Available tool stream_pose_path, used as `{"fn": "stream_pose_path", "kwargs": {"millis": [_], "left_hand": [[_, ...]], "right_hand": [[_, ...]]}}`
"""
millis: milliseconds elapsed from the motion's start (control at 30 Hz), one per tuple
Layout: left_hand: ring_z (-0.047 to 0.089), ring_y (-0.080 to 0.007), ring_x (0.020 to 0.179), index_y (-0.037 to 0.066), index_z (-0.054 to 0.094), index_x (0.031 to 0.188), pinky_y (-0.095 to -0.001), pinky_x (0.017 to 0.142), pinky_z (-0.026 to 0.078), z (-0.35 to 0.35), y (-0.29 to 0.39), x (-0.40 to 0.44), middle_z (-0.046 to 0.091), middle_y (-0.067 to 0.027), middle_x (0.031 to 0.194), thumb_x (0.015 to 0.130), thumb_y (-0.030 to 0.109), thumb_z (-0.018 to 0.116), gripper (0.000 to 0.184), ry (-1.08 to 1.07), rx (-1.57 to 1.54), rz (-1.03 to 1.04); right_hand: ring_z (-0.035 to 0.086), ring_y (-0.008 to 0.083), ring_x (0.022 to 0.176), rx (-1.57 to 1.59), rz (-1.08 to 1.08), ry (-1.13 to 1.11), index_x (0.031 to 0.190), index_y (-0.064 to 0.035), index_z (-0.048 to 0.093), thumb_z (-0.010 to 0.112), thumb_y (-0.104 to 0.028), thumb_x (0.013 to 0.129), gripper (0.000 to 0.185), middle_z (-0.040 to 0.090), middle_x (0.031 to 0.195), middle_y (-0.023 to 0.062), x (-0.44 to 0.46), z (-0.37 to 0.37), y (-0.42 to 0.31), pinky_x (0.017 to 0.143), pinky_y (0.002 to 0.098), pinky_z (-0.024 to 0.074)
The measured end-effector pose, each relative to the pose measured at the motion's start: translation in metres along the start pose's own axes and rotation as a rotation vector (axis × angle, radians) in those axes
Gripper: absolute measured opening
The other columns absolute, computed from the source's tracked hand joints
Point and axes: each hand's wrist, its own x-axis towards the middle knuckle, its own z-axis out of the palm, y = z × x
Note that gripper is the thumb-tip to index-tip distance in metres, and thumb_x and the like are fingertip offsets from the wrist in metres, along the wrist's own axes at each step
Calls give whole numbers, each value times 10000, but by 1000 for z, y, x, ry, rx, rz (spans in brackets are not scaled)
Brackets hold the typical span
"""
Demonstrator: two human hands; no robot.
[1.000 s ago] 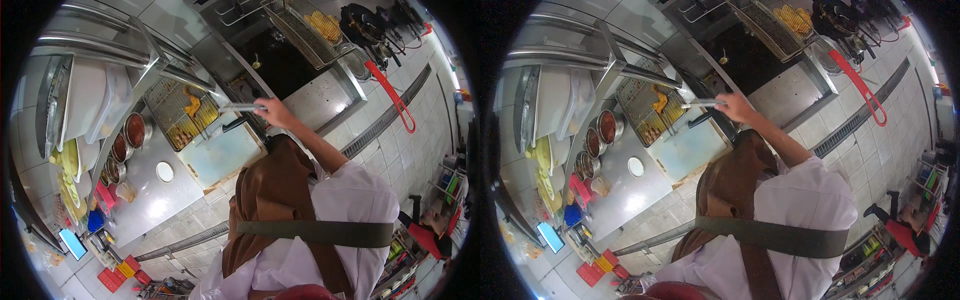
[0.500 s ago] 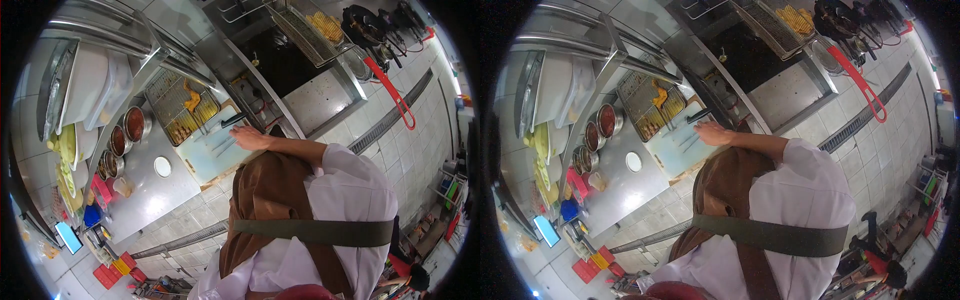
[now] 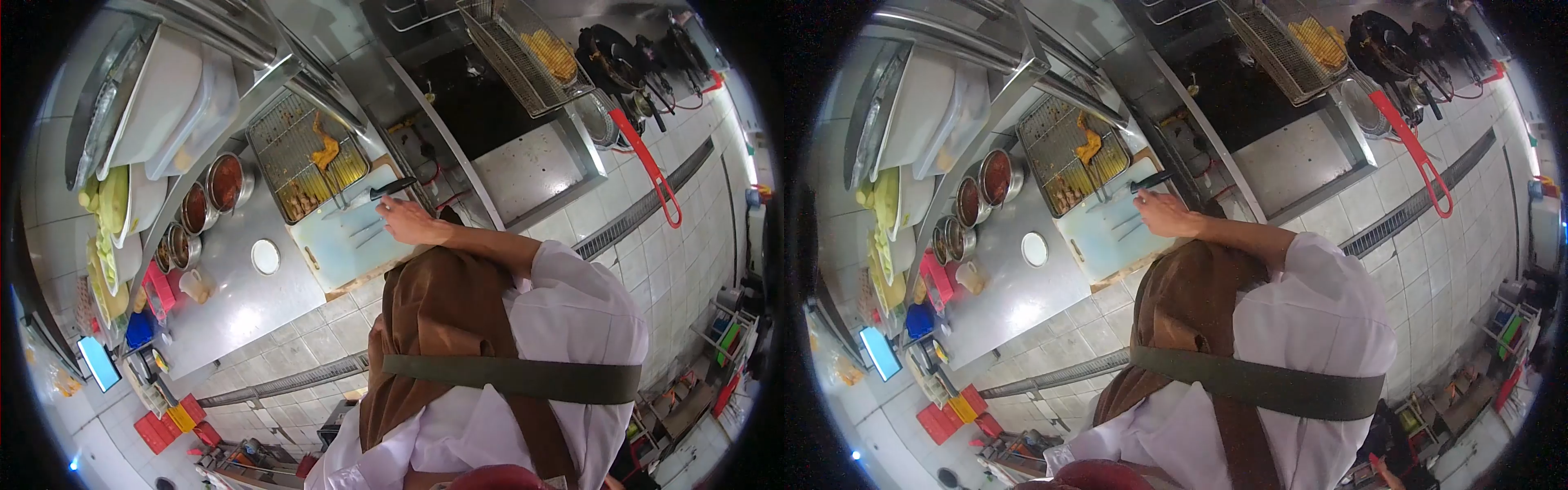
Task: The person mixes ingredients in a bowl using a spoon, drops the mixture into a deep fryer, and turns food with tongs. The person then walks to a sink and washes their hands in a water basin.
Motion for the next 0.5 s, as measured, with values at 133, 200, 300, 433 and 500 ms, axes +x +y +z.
{"fn": "stream_pose_path", "kwargs": {"millis": [133,200,300,433,500], "left_hand": [[652,-208,758,89,700,1107,-439,648,545,7,4,0,705,-64,928,951,320,571,307,-4,-25,-1],[652,-207,755,89,702,1105,-438,646,545,13,9,-1,706,-63,924,951,321,571,307,2,-50,6],[652,-205,750,88,705,1100,-437,643,546,27,19,-12,707,-61,919,951,323,572,309,28,-134,17],[678,-242,814,67,714,1091,-478,700,569,50,-14,-31,713,-80,964,922,348,616,342,108,-156,43],[687,-269,863,54,710,1103,-496,734,579,61,-46,-14,709,-98,970,902,342,633,360,83,7,263]], "right_hand": [[657,386,917,254,-8,-194,1067,-13,618,665,-157,819,291,629,1060,185,0,4,-21,772,455,530],[667,349,891,403,-50,-357,1045,-29,624,674,-179,830,267,657,976,171,0,17,-31,743,440,531],[672,269,763,593,-152,-623,959,-29,656,676,-190,832,205,687,822,143,-5,42,-51,693,400,522],[649,173,698,593,-407,-993,1005,-48,669,647,-169,877,177,699,810,75,-17,82,-73,656,343,510],[653,172,727,534,-497,-1175,1063,-59,675,634,-159,887,207,701,829,69,-14,94,-82,679,334,513]]}}
